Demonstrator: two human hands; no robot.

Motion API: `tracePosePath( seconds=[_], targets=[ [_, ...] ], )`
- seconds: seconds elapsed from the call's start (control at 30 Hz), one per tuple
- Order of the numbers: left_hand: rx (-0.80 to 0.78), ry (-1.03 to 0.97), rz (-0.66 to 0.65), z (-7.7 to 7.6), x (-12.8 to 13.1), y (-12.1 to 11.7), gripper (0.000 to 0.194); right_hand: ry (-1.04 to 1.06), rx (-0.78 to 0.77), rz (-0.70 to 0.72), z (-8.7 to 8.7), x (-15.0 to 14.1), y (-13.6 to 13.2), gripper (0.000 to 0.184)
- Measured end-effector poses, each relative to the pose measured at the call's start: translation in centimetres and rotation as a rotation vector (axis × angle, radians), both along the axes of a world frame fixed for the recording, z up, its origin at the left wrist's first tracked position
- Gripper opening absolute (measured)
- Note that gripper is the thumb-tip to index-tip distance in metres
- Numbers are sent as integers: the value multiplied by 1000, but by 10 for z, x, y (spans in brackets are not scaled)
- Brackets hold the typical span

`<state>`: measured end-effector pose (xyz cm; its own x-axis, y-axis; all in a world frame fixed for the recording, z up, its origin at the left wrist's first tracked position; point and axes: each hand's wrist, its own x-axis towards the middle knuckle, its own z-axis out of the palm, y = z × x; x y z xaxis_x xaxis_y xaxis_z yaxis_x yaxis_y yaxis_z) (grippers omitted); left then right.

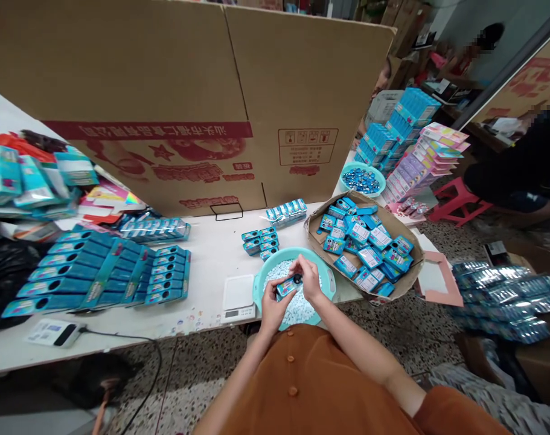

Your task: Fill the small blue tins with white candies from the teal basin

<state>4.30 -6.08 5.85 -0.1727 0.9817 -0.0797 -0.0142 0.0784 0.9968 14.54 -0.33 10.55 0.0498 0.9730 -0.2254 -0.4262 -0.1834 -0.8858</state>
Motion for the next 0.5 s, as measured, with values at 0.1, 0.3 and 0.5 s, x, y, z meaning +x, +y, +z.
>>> tracePosePath(
  seconds=[0.1,0.3,0.5],
  targets=[
    [-8,-1,4,3,0,2,40,-12,-16,-7,4,0,1,41],
    [-73,-101,19,-4,-4,-1,43,-7,27,27,3,0,-3,38],
    [-215,-239,104,-4,-9,-8,46,258,-87,50,-7,2,10,39]
  ],
)
